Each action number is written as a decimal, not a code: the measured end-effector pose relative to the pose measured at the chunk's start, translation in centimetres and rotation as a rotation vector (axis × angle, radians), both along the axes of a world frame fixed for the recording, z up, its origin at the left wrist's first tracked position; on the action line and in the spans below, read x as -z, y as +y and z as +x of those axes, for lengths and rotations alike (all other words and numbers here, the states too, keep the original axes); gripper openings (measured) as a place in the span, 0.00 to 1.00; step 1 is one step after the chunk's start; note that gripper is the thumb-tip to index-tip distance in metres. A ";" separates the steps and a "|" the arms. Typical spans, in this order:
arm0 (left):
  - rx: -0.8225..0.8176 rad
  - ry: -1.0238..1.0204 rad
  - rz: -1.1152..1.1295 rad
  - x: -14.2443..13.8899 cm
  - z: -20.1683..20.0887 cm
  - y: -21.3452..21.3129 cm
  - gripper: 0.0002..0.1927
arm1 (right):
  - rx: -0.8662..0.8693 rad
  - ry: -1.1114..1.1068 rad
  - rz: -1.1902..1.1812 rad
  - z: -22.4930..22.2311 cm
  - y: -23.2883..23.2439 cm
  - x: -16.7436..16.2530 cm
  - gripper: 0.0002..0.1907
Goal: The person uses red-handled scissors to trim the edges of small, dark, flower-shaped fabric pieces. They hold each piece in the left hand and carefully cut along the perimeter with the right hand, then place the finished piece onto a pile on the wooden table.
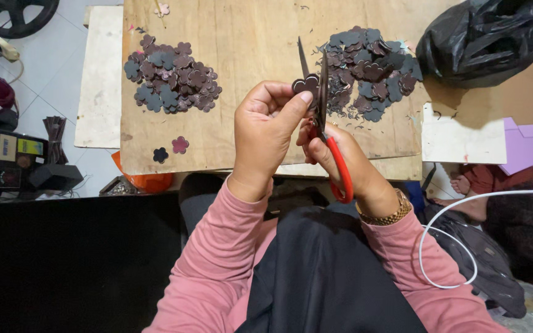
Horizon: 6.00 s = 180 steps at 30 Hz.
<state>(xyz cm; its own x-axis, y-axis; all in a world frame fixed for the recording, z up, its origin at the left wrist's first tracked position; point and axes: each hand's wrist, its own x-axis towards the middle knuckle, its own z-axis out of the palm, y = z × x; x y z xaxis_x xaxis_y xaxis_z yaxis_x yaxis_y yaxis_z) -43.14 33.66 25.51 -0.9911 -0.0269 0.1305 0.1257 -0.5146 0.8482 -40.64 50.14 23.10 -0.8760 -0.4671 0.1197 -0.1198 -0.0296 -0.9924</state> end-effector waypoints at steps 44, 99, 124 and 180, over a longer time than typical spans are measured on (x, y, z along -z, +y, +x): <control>0.137 -0.062 -0.095 -0.6 -0.1 -1.1 0.12 | -0.121 -0.078 -0.043 0.3 1.8 0.5 0.29; 0.161 -0.142 -0.296 -0.9 0.0 -3.1 0.09 | -0.188 -0.120 0.125 0.4 2.4 -0.4 0.27; 0.138 -0.110 -0.267 -0.1 -0.4 -3.2 0.07 | -0.134 -0.243 0.051 0.2 2.4 1.9 0.25; 0.203 -0.110 -0.148 2.0 -1.0 -1.0 0.06 | 0.097 0.057 0.163 0.1 1.1 2.0 0.27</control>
<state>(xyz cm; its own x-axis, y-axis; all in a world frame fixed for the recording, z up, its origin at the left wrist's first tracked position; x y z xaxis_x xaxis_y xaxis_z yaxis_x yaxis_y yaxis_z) -44.15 32.65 23.47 -0.9826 0.1855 0.0094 -0.0647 -0.3894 0.9188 -40.59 51.26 21.12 -0.9119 -0.3981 0.0999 -0.1703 0.1454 -0.9746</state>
